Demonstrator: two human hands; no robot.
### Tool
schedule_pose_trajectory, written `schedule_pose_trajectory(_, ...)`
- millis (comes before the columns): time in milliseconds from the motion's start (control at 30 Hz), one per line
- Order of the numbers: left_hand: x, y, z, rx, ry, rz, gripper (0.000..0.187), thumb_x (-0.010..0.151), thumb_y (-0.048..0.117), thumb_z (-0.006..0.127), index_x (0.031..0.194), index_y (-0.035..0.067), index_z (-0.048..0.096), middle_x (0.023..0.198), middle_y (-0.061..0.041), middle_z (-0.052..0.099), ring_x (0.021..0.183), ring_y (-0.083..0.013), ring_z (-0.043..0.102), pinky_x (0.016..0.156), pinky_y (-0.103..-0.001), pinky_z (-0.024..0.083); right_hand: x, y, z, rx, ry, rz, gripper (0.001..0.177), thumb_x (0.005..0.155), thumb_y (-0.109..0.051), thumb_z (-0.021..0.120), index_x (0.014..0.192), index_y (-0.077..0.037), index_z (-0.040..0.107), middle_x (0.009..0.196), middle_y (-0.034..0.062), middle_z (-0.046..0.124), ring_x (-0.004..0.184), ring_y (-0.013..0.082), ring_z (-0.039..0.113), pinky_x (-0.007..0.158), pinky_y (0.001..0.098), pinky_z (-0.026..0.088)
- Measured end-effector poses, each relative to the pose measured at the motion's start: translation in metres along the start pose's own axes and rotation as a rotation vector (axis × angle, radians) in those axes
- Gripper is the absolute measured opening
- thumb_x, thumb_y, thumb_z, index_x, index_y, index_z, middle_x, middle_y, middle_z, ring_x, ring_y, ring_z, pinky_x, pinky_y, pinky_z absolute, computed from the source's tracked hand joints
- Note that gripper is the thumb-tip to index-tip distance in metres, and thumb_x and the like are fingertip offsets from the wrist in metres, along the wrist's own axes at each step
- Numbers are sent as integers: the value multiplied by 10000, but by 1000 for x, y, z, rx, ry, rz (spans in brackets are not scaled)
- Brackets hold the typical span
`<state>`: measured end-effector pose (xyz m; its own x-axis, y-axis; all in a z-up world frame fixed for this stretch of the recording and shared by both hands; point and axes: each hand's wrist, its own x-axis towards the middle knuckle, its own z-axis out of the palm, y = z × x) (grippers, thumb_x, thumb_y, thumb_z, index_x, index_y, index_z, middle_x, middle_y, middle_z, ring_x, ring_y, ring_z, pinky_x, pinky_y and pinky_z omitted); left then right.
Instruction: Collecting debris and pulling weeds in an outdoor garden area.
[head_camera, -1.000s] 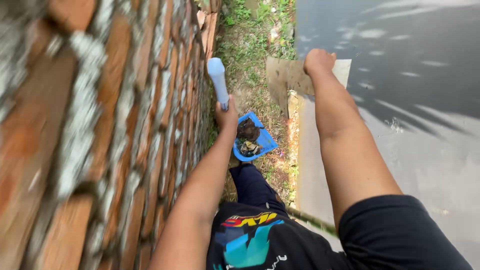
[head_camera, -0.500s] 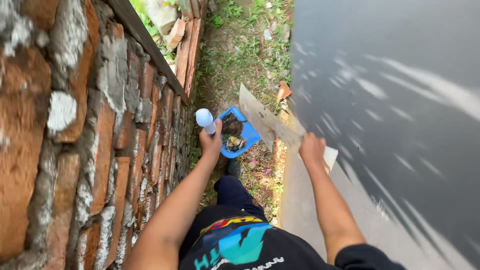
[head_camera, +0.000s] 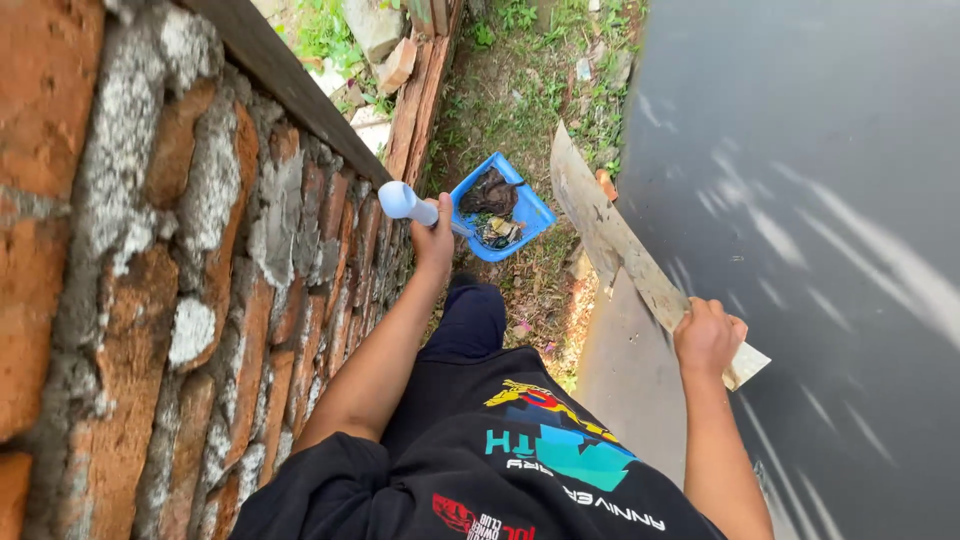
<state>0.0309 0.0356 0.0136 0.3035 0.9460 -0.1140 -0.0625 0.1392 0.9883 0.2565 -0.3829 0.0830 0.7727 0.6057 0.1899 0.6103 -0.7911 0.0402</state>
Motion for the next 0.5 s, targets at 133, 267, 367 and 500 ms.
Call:
schedule_pose_trajectory(133, 32, -4, 12, -60, 13, 8, 389, 1058, 332, 646, 780, 112, 486, 741, 67, 446, 704, -66, 422, 619, -286, 364, 45, -6, -3, 57, 49, 8, 221, 878, -114, 713, 1093, -134, 760, 1027, 34, 689, 990, 265, 637, 1014, 410, 415)
schedule_pose_trajectory(267, 75, 3, 28, -89, 74, 70, 353, 1044, 306, 657, 800, 100, 504, 765, 59, 472, 731, -62, 427, 634, -290, 382, 119, -24, 6, 110, 98, -24, 213, 875, -121, 718, 1082, -135, 764, 1007, 48, 684, 962, 276, 629, 1007, 419, 413)
schedule_pose_trajectory(367, 101, 0, 40, -109, 104, 0, 287, 1020, 279, 666, 832, 102, 539, 783, 54, 516, 745, -59, 468, 657, -283, 419, 188, -32, 24, 128, 133, -73, 218, 882, -124, 721, 1095, -137, 763, 992, 49, 680, 965, 271, 635, 996, 427, 417)
schedule_pose_trajectory(500, 156, -22, 61, -71, 63, 49, 354, 1076, 284, 679, 844, 86, 500, 814, 33, 482, 766, -78, 444, 668, -295, 423, 286, -52, 35, 92, 204, -136, 238, 826, -130, 728, 1056, -165, 778, 944, 63, 676, 942, 294, 628, 936, 419, 438)
